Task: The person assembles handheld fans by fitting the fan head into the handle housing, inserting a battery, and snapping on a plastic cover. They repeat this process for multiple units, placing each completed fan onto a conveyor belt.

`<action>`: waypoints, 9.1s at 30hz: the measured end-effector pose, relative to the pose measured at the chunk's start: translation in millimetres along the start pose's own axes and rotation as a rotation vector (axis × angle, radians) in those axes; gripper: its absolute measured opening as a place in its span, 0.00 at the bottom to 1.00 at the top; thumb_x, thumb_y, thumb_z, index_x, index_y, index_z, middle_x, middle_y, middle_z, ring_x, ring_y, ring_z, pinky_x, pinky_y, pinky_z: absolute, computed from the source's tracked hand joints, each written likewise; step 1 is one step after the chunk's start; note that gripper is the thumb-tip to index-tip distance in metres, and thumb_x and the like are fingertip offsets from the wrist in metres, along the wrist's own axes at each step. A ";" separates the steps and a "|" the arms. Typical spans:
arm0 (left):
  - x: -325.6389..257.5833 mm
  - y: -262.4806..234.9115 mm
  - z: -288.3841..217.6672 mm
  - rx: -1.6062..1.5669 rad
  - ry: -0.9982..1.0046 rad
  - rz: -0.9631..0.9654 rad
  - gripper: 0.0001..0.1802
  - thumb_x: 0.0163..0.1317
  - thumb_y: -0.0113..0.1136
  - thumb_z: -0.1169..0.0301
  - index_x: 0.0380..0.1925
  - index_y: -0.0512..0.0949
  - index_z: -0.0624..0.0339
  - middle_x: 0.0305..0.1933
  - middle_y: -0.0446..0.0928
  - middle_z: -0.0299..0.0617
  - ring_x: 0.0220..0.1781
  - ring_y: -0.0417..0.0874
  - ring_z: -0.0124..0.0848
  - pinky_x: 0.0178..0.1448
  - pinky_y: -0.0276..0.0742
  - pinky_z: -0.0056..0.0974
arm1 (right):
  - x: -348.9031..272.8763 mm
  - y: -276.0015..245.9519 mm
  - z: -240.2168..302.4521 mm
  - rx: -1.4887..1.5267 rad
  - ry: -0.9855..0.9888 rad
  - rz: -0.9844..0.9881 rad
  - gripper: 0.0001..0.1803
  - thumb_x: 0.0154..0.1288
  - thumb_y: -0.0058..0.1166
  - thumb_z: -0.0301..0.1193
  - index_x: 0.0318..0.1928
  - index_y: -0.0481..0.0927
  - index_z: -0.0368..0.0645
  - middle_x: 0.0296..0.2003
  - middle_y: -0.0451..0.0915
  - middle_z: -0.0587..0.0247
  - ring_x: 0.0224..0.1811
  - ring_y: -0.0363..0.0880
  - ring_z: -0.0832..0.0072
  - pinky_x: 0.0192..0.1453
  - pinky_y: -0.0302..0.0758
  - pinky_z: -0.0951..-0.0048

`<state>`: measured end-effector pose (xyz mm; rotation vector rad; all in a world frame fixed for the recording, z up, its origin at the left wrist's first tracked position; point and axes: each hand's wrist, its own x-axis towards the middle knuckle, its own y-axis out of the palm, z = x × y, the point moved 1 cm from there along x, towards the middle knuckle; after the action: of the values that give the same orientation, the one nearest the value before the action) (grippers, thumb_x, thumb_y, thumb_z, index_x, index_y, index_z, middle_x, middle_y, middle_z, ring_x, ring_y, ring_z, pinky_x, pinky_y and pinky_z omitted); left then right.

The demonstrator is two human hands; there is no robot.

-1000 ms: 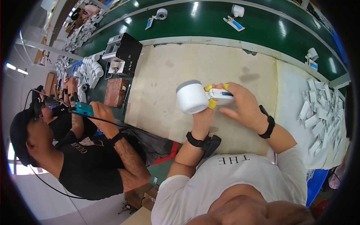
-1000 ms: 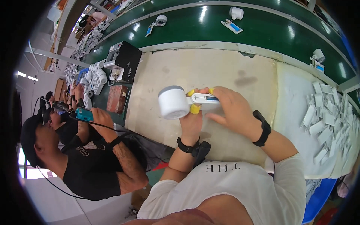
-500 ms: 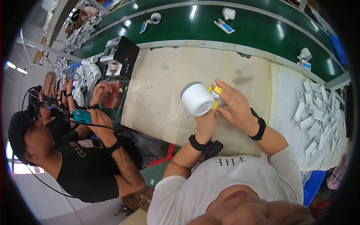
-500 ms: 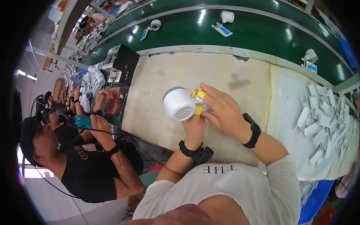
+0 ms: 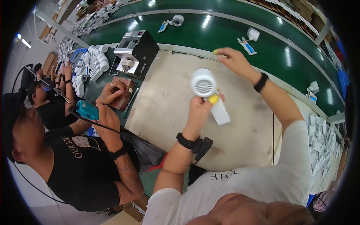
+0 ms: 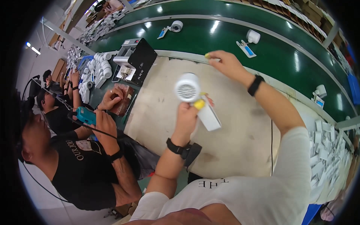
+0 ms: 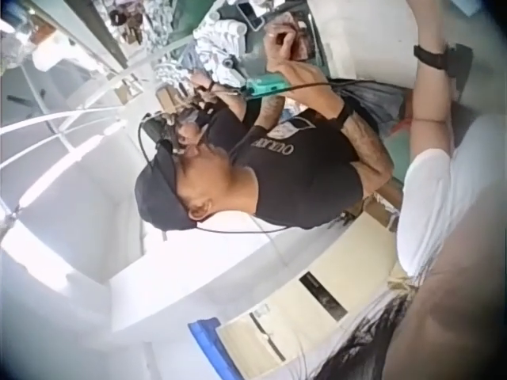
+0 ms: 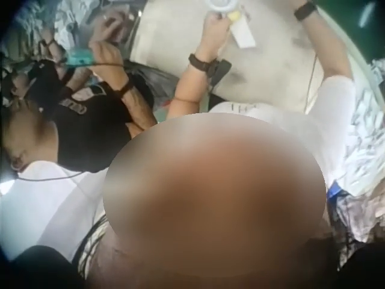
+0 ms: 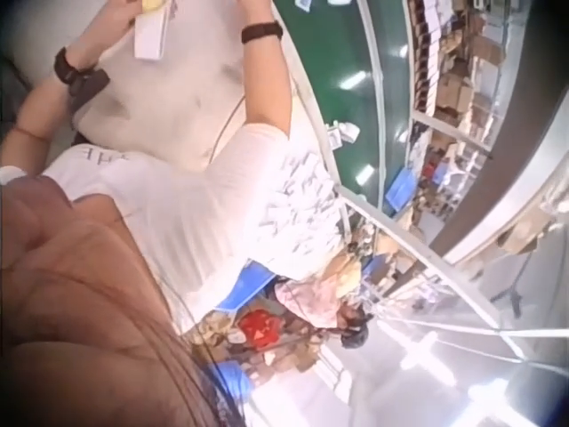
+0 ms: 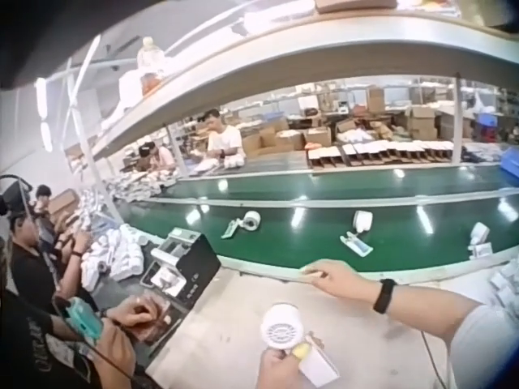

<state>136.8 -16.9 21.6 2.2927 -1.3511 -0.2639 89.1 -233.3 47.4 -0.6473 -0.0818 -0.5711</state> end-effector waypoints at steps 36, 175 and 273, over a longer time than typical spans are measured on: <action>7.5 -68.0 -15.8 1.727 0.031 -0.586 0.12 0.48 0.59 0.72 0.34 0.72 0.60 0.25 0.75 0.48 0.32 0.77 0.48 0.40 0.71 0.52 | -171.8 -59.1 41.7 0.057 0.228 -0.120 0.34 0.52 0.57 0.21 0.61 0.60 0.40 0.58 0.63 0.60 0.60 0.64 0.69 0.60 0.66 0.67; -105.6 89.1 66.7 -0.241 0.008 -0.017 0.17 0.64 0.51 0.72 0.51 0.69 0.67 0.53 0.72 0.43 0.53 0.74 0.30 0.56 0.70 0.35 | -271.8 -14.1 92.3 -0.486 -0.232 -0.178 0.33 0.51 0.58 0.28 0.58 0.62 0.38 0.56 0.67 0.53 0.52 0.71 0.57 0.54 0.70 0.63; -45.0 106.1 -3.2 -0.045 -0.422 0.679 0.19 0.61 0.41 0.69 0.53 0.62 0.63 0.42 0.75 0.51 0.40 0.80 0.38 0.37 0.80 0.38 | -262.4 -65.5 24.2 1.445 0.527 0.176 0.42 0.53 0.61 0.45 0.64 0.57 0.43 0.55 0.68 0.58 0.52 0.74 0.67 0.51 0.76 0.66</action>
<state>33.3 -20.6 72.4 1.6571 -2.2083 -0.5529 -164.4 -136.4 38.2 0.8954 0.0661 -0.3633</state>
